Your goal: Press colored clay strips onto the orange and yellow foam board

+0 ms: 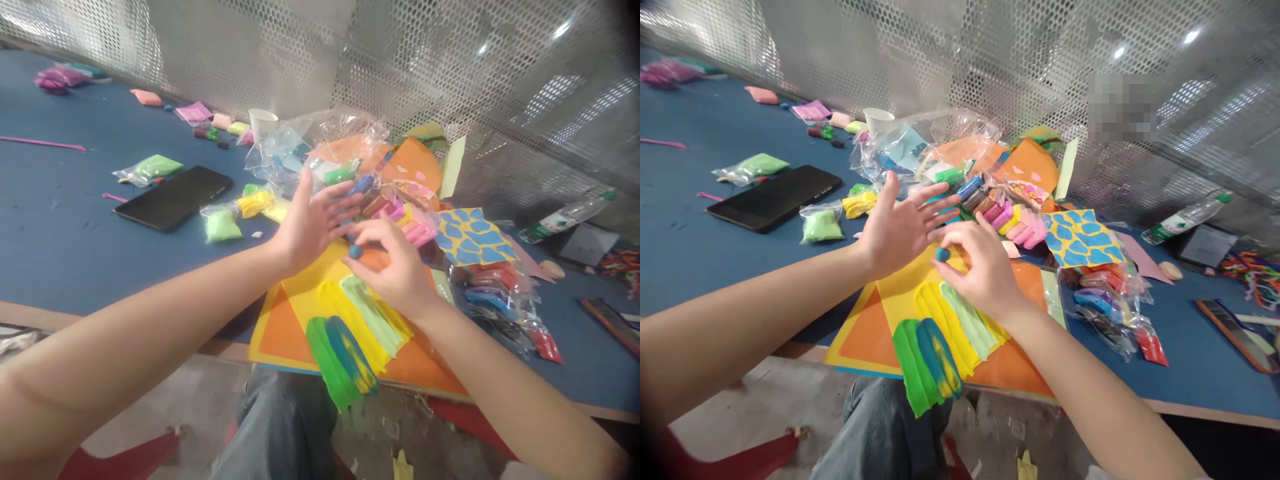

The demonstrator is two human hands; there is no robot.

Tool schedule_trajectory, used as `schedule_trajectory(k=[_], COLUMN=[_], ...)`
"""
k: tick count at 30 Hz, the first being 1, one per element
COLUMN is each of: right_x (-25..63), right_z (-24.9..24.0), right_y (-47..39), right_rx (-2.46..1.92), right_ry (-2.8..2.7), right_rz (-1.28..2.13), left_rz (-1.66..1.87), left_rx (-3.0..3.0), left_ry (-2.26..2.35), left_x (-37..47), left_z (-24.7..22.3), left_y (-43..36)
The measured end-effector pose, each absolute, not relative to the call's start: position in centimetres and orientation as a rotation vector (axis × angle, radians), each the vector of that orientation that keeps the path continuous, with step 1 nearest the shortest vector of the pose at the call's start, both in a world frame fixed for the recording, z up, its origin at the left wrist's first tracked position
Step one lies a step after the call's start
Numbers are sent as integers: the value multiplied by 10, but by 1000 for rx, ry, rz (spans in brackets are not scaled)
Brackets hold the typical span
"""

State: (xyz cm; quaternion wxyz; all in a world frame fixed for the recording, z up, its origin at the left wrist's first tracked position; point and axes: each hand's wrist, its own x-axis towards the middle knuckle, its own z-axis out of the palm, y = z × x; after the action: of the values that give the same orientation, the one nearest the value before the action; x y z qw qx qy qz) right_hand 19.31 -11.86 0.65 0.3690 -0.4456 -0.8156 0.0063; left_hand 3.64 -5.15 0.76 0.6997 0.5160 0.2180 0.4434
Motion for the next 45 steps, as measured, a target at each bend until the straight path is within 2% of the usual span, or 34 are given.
schedule_trajectory(k=[3,12,24,45], right_x=[227,249,254,253], right_z=[-7,-25,-26,-25], right_y=[-120,-118,-120,-121], right_rx=[-1197,-1172,-1160,-1126], right_ry=[-2046,-1911,-1904,-2116], right_rz=[304,486,555,537], left_rz=[1012,766,917,796], left_rx=[1356,2403,2335,2380], left_ry=[626,732,1040,1039], left_x=[37,25,14,15], left_z=[0,-10,2,0], left_y=[-37,-30,-34,-32])
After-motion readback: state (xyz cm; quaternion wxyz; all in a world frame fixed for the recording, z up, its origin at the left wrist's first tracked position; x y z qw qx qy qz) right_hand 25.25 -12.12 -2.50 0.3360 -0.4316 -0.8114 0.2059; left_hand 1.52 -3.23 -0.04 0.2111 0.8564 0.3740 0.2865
